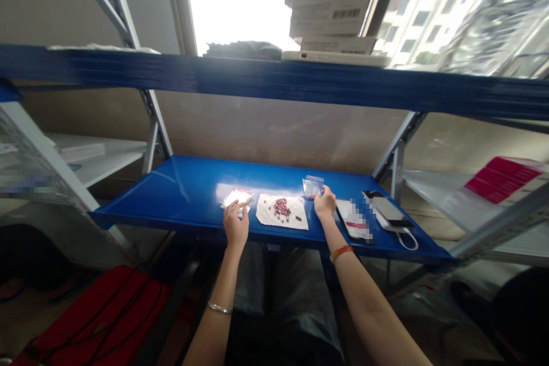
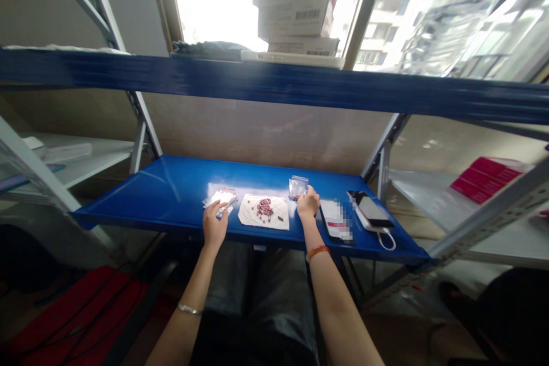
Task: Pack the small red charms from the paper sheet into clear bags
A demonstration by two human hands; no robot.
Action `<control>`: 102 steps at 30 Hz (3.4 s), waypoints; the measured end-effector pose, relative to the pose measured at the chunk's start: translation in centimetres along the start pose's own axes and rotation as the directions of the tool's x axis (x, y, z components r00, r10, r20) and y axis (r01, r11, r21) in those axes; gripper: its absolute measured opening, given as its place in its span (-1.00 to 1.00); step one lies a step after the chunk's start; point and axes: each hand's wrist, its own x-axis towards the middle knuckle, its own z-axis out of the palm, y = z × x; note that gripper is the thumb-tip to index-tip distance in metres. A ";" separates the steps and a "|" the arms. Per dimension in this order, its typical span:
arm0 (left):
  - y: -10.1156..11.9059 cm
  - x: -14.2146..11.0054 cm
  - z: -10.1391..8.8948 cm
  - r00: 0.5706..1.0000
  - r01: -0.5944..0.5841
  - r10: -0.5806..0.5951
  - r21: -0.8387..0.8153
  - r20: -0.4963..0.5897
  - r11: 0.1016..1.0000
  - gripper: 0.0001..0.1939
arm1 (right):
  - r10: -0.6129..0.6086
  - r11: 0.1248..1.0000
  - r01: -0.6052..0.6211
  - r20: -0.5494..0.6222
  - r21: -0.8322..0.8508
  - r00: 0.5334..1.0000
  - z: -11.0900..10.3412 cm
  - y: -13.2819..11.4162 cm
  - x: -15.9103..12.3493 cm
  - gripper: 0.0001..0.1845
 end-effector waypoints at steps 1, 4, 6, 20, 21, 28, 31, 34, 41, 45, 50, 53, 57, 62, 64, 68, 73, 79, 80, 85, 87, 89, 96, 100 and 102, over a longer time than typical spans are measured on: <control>-0.3 0.1 -0.1 1.000 0.008 -0.007 0.058 -0.020 0.998 -0.74 | -0.007 1.000 0.007 -0.016 -0.011 1.000 0.0 0.0 0.0 -0.44; -0.9 0.1 -0.5 0.998 0.038 -0.028 0.192 -0.052 0.981 -0.70 | -0.047 0.998 0.045 -0.071 -0.034 0.996 0.1 0.0 -0.2 -0.39; -1.2 0.1 -0.6 0.996 0.080 -0.067 0.248 -0.059 0.966 -0.66 | -0.077 0.997 0.074 -0.084 -0.036 0.993 0.0 -0.1 -0.3 -0.42; -1.7 0.2 -0.9 0.981 0.181 -0.195 0.352 0.007 0.918 -0.65 | 0.011 0.999 0.001 -0.236 0.048 0.972 -1.9 -1.5 -4.5 -0.60; -1.7 0.3 -1.0 0.980 0.190 -0.197 0.336 -0.012 0.922 -0.64 | 0.028 0.998 -0.013 -0.247 0.061 0.968 -2.0 -1.6 -4.9 -0.61; -2.0 0.5 -1.2 0.984 0.176 -0.161 0.262 -0.078 0.949 -0.57 | 0.112 0.988 -0.077 -0.284 0.131 0.952 -2.4 -2.2 -7.3 -0.64; -2.2 0.5 -1.2 0.983 0.179 -0.167 0.227 -0.071 0.957 -0.63 | 0.118 0.985 -0.077 -0.278 0.157 0.953 -2.7 -2.7 -8.2 -0.63; -2.3 0.6 -1.3 0.982 0.187 -0.177 0.193 -0.069 0.963 -0.66 | 0.092 0.983 -0.044 -0.271 0.180 0.958 -3.2 -3.0 -9.4 -0.63; -0.3 1.2 -2.6 0.972 0.105 -0.116 -0.065 -0.203 0.992 -0.65 | 0.162 0.936 -0.082 -0.213 0.341 0.964 -4.9 -4.8 -11.7 -0.61; 3.3 1.1 -3.2 0.977 0.164 -0.201 -0.368 -0.065 0.915 -0.68 | 0.139 0.799 -0.139 0.046 0.584 0.989 -7.0 -7.9 -12.0 -0.55; 8.0 -0.1 -3.7 0.923 0.312 -0.043 -0.677 0.382 0.667 -0.84 | -0.079 0.501 -0.384 0.483 0.776 0.872 -9.2 -11.4 -12.7 -0.50; 9.2 -0.8 -4.0 0.857 0.404 0.049 -0.728 0.513 0.553 -0.83 | -0.191 0.388 -0.570 0.668 0.724 0.719 -9.8 -12.0 -13.3 -0.57; 9.4 -0.8 -4.4 0.813 0.508 0.035 -0.737 0.581 0.445 -0.84 | -0.237 0.325 -0.629 0.704 0.707 0.670 -10.5 -11.6 -13.4 -0.69; 9.4 -0.1 -5.3 0.838 0.512 -0.030 -0.766 0.545 0.388 -0.83 | -0.301 0.323 -0.641 0.718 0.696 0.628 -11.5 -10.9 -13.1 -0.78; 9.3 0.1 -5.4 0.840 0.511 -0.055 -0.752 0.540 0.417 -0.84 | -0.307 0.355 -0.633 0.725 0.688 0.616 -11.7 -10.7 -13.1 -0.77; 8.4 0.3 -5.1 0.852 0.486 -0.121 -0.681 0.510 0.548 -0.82 | -0.328 0.419 -0.603 0.733 0.678 0.596 -12.3 -10.8 -13.1 -0.76; 7.0 0.7 -4.5 0.927 0.315 -0.143 -0.517 0.346 0.796 -0.68 | -0.357 0.459 -0.565 0.724 0.686 0.590 -12.9 -11.1 -13.1 -0.76; 9.2 0.1 -6.0 0.924 0.064 0.119 -0.455 0.363 0.888 -0.76 | -0.266 0.384 -0.556 0.665 0.737 0.698 -13.0 -12.0 -13.2 -0.75; 9.8 -0.2 -6.4 0.885 0.071 0.164 -0.475 0.436 0.877 -0.78 | -0.253 0.374 -0.552 0.654 0.746 0.713 -13.0 -12.1 -13.2 -0.75; 11.6 -1.1 -6.8 0.781 0.091 0.265 -0.523 0.565 0.848 -0.73 | -0.270 0.384 -0.493 0.605 0.781 0.749 -12.8 -12.8 -13.4 -0.73; 11.6 -1.2 -6.6 0.793 0.092 0.250 -0.514 0.556 0.853 -0.70 | -0.291 0.405 -0.468 0.596 0.786 0.748 -12.9 -13.0 -13.5 -0.72; 11.4 -1.2 -6.5 0.789 0.098 0.244 -0.508 0.564 0.856 -0.70 | -0.310 0.429 -0.451 0.597 0.782 0.740 -13.0 -13.1 -13.5 -0.72; 11.2 -0.8 -6.8 0.800 0.111 0.231 -0.515 0.554 0.850 -0.74 | -0.341 0.493 -0.417 0.611 0.763 0.715 -12.9 -13.1 -13.6 -0.70; 11.2 -0.9 -6.7 0.807 0.122 0.225 -0.528 0.545 0.841 -0.76 | -0.323 0.525 -0.394 0.605 0.754 0.728 -13.0 -13.1 -13.6 -0.71; 11.2 -1.0 -6.6 0.806 0.118 0.230 -0.528 0.545 0.841 -0.77 | -0.311 0.541 -0.384 0.602 0.748 0.735 -13.0 -13.1 -13.6 -0.72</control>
